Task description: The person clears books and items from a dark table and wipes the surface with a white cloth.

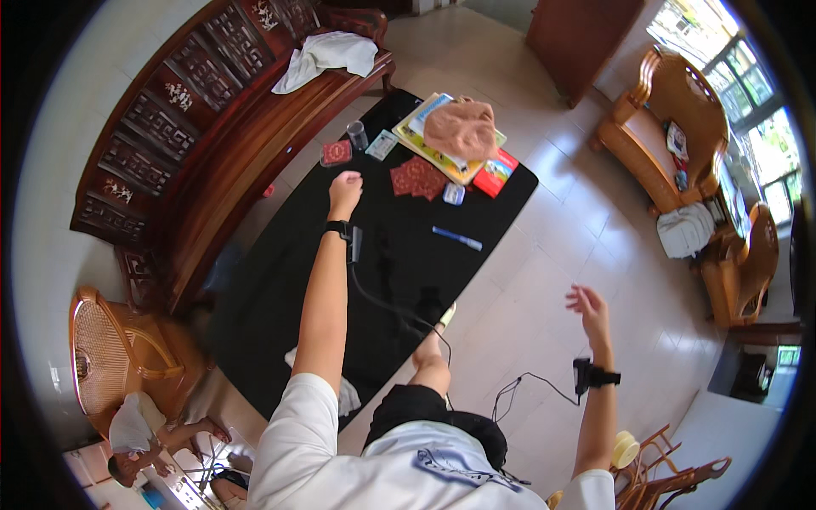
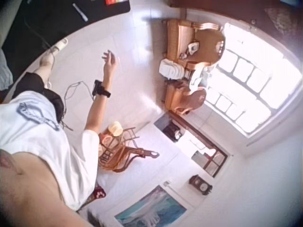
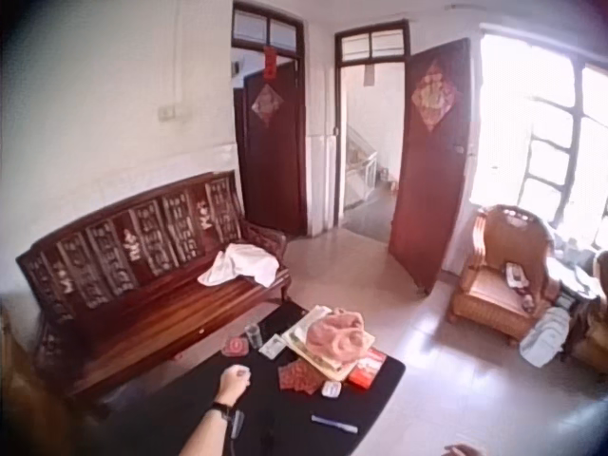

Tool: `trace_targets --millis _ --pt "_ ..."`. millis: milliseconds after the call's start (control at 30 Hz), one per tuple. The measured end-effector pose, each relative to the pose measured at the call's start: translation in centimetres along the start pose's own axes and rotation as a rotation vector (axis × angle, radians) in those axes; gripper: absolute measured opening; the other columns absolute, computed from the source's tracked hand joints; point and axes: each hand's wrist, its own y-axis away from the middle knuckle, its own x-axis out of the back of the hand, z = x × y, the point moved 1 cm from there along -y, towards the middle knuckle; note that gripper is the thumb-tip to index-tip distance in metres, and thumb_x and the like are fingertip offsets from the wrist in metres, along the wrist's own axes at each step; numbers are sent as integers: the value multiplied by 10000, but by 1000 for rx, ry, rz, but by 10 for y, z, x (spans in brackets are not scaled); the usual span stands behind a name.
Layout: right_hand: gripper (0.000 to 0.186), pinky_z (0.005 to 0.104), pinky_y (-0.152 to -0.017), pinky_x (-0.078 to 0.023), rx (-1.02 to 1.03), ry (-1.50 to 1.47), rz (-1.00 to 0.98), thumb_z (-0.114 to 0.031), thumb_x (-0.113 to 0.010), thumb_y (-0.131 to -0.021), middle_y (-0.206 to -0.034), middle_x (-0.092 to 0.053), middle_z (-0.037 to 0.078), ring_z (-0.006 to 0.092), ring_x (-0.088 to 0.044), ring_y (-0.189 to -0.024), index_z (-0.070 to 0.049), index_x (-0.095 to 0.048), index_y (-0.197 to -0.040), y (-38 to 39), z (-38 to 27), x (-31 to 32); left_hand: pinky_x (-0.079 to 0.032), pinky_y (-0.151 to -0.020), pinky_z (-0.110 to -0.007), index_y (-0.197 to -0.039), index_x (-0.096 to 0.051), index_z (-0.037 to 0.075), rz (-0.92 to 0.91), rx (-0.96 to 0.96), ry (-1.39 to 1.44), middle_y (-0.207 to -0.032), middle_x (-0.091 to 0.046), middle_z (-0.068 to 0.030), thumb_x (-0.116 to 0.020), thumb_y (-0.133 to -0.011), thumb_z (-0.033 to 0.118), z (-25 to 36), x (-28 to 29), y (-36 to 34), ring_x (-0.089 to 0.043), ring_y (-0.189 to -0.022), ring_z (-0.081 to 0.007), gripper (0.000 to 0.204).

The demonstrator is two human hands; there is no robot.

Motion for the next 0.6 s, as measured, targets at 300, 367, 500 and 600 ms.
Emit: trace_targets --millis 300,367,500,600 --pt "265 233 -649 -436 -399 -92 -37 -214 -460 -887 -861 -629 70 138 -598 -725 -25 -568 -1037 -88 19 -58 -440 -809 -392 -914 -600 78 -27 187 -627 -1377 -239 -94 -493 -682 18 -79 -33 -92 -528 -982 -338 263" --pt "249 234 -652 -437 -444 -86 -121 -184 -446 -891 -861 -628 72 141 -599 -729 -23 -568 -1036 -101 23 -76 -441 -810 -398 -909 -600 72 -22 135 -692 -1366 -264 -104 -491 -681 9 -77 -41 -112 -524 -988 -346 261" --pt "247 244 -661 -439 -451 -76 -251 -182 -439 -895 -866 -628 71 141 -596 -738 -27 -569 -1036 -107 30 -110 -432 -825 -406 -947 -594 47 -133 143 -781 -1315 -349 -103 -492 -701 47 -92 -31 -137 -516 -1006 -329 266" --pt "278 252 -689 -453 -569 -271 -252 -207 -448 -894 -911 -614 93 155 -595 -769 -10 -545 -1065 -109 28 -128 -426 -827 -388 -976 -566 9 -219 19 -794 -1139 -491 -133 -495 -721 56 -115 -14 -140 -509 -990 -323 269"
